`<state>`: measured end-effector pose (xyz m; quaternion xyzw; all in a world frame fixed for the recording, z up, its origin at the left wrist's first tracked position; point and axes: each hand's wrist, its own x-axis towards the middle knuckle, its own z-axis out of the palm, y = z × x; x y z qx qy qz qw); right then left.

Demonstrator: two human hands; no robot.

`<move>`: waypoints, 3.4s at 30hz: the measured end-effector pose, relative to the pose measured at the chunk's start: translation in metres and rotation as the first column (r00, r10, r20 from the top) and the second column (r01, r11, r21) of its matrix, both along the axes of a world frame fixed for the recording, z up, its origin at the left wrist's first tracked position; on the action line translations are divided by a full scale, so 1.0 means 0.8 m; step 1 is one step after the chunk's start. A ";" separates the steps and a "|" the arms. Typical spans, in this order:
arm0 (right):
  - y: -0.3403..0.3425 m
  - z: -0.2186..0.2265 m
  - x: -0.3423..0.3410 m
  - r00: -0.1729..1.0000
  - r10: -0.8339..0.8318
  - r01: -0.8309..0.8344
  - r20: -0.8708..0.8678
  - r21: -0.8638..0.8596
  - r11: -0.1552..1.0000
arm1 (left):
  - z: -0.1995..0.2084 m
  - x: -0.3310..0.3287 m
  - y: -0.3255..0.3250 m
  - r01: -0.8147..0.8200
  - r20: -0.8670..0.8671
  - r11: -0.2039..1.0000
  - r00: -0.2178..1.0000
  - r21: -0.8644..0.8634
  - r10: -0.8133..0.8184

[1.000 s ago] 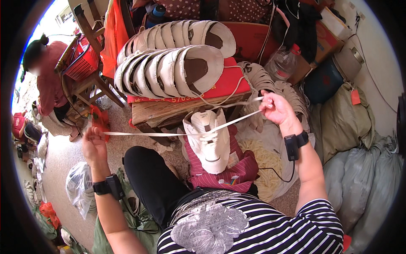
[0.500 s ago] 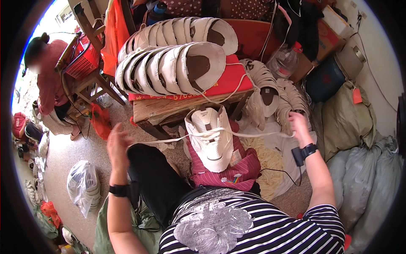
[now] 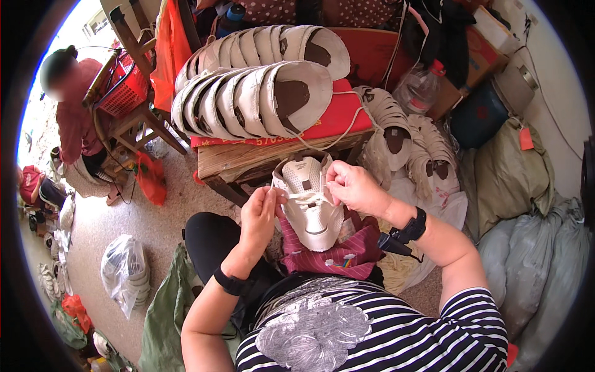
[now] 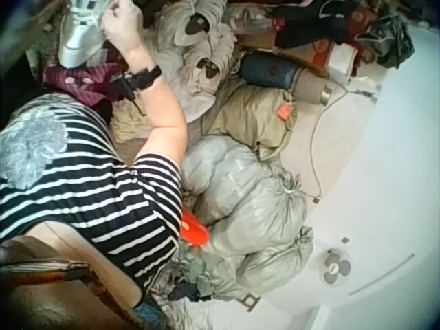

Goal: The person is threading shoelaces into a white shoe upper as part of the manufacturing process.

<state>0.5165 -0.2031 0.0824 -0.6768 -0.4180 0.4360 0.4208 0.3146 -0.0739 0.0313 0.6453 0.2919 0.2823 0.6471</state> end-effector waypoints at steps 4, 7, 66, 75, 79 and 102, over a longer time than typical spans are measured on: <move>0.010 -0.010 0.005 0.870 0.056 -0.131 0.489 0.122 0.984 | 0.004 -0.004 -0.005 0.112 -0.114 0.984 0.985 -0.142 -0.128; 0.019 0.002 -0.008 0.672 0.112 -0.234 0.732 0.066 0.970 | 0.025 -0.008 -0.007 0.139 -0.174 0.940 0.964 -0.311 -0.200; 0.053 0.015 -0.011 0.555 0.185 -0.370 0.811 0.041 0.928 | 0.049 -0.026 0.005 -0.044 0.156 0.928 0.982 -0.370 0.109; 0.057 0.006 -0.036 0.618 0.169 -0.194 0.768 -0.059 0.979 | 0.035 -0.021 -0.004 -0.024 0.158 0.903 0.982 -0.428 0.101; 0.061 0.019 -0.042 0.604 0.147 -0.258 0.783 0.018 0.966 | 0.028 -0.021 -0.008 -0.046 0.131 0.901 0.985 -0.432 0.113; 0.014 0.123 -0.135 0.752 0.267 -0.582 0.602 0.419 0.697 | 0.017 0.016 -0.011 0.001 -0.048 0.836 0.998 0.549 0.030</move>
